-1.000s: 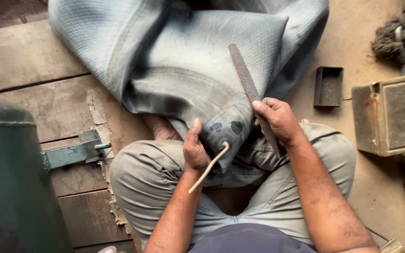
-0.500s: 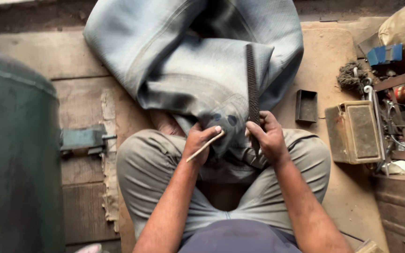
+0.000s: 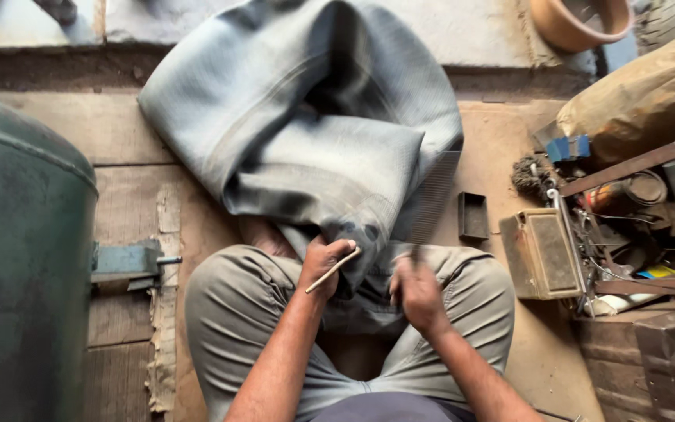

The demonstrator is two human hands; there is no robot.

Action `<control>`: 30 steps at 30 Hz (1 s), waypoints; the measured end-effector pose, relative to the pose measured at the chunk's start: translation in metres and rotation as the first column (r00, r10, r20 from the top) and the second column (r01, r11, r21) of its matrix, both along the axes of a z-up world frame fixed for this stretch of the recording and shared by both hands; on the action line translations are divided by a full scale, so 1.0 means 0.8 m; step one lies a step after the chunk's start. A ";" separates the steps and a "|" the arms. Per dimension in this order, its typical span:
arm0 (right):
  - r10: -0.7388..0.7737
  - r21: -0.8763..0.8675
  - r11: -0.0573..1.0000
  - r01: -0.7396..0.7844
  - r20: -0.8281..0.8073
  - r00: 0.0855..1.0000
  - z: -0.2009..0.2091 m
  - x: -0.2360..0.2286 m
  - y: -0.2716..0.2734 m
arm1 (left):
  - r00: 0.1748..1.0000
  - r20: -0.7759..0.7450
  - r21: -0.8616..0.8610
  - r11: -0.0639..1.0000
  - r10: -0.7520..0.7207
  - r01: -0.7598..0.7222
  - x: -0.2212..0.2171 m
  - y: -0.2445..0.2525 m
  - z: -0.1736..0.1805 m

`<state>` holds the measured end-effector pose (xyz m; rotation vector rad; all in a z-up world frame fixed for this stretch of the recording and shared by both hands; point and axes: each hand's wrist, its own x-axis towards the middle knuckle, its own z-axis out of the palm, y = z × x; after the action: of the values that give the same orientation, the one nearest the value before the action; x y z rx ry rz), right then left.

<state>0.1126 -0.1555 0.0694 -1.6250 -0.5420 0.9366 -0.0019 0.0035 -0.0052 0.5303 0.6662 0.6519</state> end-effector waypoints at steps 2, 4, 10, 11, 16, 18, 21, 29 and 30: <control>0.164 -0.447 0.873 -0.195 -0.108 0.981 0.003 0.014 0.015 | 0.999 -0.044 -0.040 0.999 -0.010 0.008 0.004 0.000 -0.008; 0.071 -0.279 0.955 -0.102 -0.117 0.991 0.009 0.012 0.013 | 0.999 -0.048 -0.042 0.999 0.001 -0.004 0.004 0.002 -0.013; -0.007 -0.118 0.993 -0.009 -0.133 0.991 -0.005 0.002 0.011 | 1.000 -0.017 -0.021 1.000 -0.011 0.011 0.004 -0.001 -0.017; 0.005 -0.217 0.975 -0.037 -0.145 0.989 -0.012 0.005 0.012 | 0.999 -0.045 -0.021 1.000 -0.014 0.013 0.003 -0.002 -0.017; 0.035 -0.254 0.964 -0.077 -0.166 0.986 -0.030 0.026 0.008 | 1.000 -0.020 -0.022 1.000 -0.008 0.008 0.000 0.000 -0.014; 0.012 -0.165 0.986 -0.037 -0.149 0.989 -0.031 0.024 0.004 | 0.999 0.019 0.001 1.000 -0.029 0.029 0.000 0.002 -0.012; 0.028 -0.117 0.992 -0.044 -0.137 0.990 -0.028 0.022 0.009 | 1.000 -0.006 -0.049 0.999 -0.007 0.007 -0.003 0.001 -0.007; 0.173 -0.342 0.911 -0.232 -0.194 0.966 -0.047 0.017 0.010 | 0.998 0.025 -0.111 0.992 -0.055 0.057 -0.006 0.005 -0.014; 0.178 -0.337 0.912 -0.235 -0.192 0.965 -0.051 0.018 0.009 | 0.997 0.038 -0.106 0.992 -0.061 0.065 -0.007 0.004 -0.016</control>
<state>0.1268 -0.1484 0.0282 -1.8186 -0.4582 1.3747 -0.0079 0.0067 -0.0180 0.4377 0.6458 0.5613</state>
